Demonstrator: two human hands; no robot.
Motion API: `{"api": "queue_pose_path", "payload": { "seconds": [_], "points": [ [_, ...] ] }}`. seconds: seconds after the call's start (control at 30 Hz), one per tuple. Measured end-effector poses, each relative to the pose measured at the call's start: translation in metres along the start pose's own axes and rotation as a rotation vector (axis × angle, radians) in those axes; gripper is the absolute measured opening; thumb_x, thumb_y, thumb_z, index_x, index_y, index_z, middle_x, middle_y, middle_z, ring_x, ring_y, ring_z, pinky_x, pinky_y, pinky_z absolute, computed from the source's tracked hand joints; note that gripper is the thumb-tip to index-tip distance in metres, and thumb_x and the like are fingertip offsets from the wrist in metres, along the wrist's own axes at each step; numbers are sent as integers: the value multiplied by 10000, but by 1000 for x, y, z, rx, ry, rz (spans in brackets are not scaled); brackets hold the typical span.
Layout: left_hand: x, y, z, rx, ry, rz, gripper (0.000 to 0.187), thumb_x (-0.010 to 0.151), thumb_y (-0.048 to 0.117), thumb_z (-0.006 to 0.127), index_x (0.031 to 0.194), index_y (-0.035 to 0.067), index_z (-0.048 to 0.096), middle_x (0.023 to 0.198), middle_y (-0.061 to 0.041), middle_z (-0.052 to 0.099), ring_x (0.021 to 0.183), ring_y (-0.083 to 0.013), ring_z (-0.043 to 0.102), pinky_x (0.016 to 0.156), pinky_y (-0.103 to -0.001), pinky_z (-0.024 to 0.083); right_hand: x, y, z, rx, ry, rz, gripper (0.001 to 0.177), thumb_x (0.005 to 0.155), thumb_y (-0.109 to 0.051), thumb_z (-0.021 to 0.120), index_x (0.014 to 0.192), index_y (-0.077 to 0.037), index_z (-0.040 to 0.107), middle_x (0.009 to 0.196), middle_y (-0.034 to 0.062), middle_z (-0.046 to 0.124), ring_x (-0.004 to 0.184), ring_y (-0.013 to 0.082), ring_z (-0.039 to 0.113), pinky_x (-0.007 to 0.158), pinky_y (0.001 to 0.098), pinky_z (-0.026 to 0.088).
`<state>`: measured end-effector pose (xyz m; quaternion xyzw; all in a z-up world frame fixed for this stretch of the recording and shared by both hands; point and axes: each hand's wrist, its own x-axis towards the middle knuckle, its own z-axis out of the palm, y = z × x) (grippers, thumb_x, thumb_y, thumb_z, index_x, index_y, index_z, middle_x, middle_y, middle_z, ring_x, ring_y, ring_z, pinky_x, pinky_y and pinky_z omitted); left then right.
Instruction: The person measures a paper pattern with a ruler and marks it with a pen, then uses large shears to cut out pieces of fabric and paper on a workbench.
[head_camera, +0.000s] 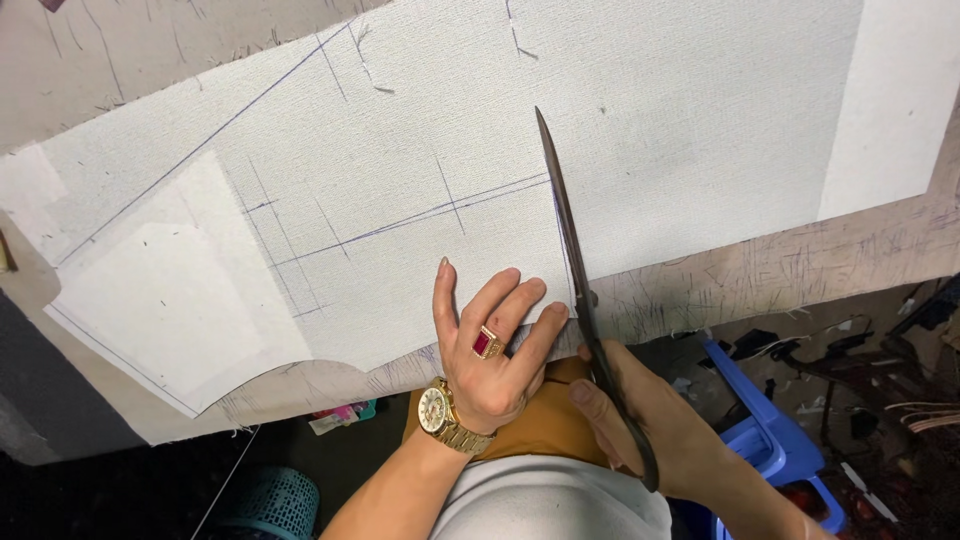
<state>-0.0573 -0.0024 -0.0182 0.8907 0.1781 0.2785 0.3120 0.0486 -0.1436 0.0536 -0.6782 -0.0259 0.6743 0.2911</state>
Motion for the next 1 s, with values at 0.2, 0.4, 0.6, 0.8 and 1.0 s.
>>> {"api": "queue_pose_path", "payload": {
  "seconds": [0.2,0.4,0.6,0.8,1.0],
  "points": [
    [-1,-1,-1,-5,-18,-3,176,1001,71,578,1002,94,753,1081,-118,716,1049,-321,681,1051,-737,361,2,12,1,39,-14,-3,271,1014,-358,538,1128,-112,552,567,-1,459,388,113,453,345,278,380],
    [1,1,0,4,1,-6,178,994,50,575,979,91,748,1037,-125,732,1026,-316,683,1041,-734,370,1,4,1,15,5,49,245,1022,-337,554,1076,-99,554,551,22,482,377,129,465,366,289,403],
    [-1,-1,-2,-10,-26,-3,233,1019,83,510,1009,90,743,1078,-134,727,1057,-328,677,1052,-743,351,2,30,-6,29,-117,-49,750,847,-650,469,1381,-123,473,682,16,538,520,112,528,429,263,457],
    [4,1,-6,-60,57,-38,62,936,114,686,985,118,724,1075,-103,703,1018,-334,723,1108,-678,311,-11,112,-4,725,207,1113,502,924,-551,717,764,-129,498,519,86,423,338,165,355,366,342,261],
    [12,-22,-29,147,-56,-65,80,926,124,753,980,73,722,1118,-156,691,1125,-360,639,1149,-614,310,-82,105,-35,24,-259,226,443,897,-480,626,1208,-181,727,980,-58,683,914,70,656,793,256,565]
  ]
}}
